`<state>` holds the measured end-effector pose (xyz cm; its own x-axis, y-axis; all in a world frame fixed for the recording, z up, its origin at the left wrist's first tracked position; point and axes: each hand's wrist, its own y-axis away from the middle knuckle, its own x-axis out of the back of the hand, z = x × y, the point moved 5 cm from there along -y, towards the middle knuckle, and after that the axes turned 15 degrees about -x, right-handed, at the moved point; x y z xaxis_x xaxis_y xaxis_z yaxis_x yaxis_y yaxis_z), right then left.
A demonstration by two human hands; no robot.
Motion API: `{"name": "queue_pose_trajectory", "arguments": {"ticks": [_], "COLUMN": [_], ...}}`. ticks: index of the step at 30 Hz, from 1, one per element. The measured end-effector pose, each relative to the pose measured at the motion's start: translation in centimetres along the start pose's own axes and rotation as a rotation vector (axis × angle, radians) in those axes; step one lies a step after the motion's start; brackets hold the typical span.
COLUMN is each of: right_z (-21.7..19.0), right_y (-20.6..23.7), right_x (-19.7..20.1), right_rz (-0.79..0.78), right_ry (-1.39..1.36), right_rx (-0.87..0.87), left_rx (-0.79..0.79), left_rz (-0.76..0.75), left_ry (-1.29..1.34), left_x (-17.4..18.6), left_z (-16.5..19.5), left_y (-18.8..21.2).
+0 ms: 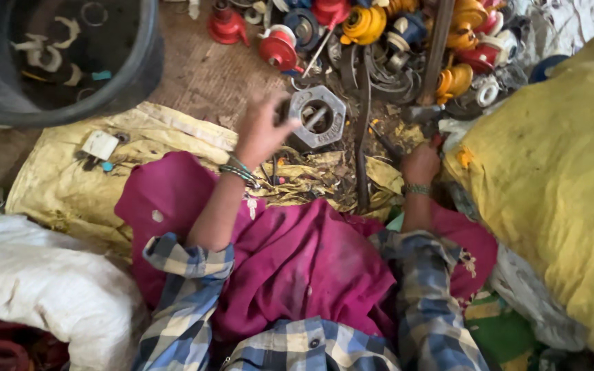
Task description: The person sits on the floor and uses a hammer and metal tool to break apart yellow plastic objects. They repeatedly strike the objects, remove broken pieces, and place them into a nearby bucket.
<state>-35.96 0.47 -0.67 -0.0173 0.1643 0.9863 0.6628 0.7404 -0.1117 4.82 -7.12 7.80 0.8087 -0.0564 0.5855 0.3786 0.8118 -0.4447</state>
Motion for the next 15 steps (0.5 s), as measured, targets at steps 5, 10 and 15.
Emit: {"name": "queue_pose_trajectory", "arguments": {"ticks": [5, 10, 15], "right_z": [-6.4, -11.7, -5.6], "right_y": [4.7, 9.0, 3.2], "right_x": [5.7, 9.9, 7.5], "right_rz": [-0.158, -0.23, 0.082], "right_ry": [-0.488, -0.898, -0.447], "right_rx": [0.204, 0.592, 0.407], "left_rx": [0.324, 0.798, 0.43], "left_rz": [-0.153, 0.035, 0.589], "left_ry": [0.648, 1.517, 1.454], "left_x": [-6.4, -10.0, 1.6], "left_z": [1.0, 2.6, -2.2], "left_y": [1.6, 2.5, 0.1]}}
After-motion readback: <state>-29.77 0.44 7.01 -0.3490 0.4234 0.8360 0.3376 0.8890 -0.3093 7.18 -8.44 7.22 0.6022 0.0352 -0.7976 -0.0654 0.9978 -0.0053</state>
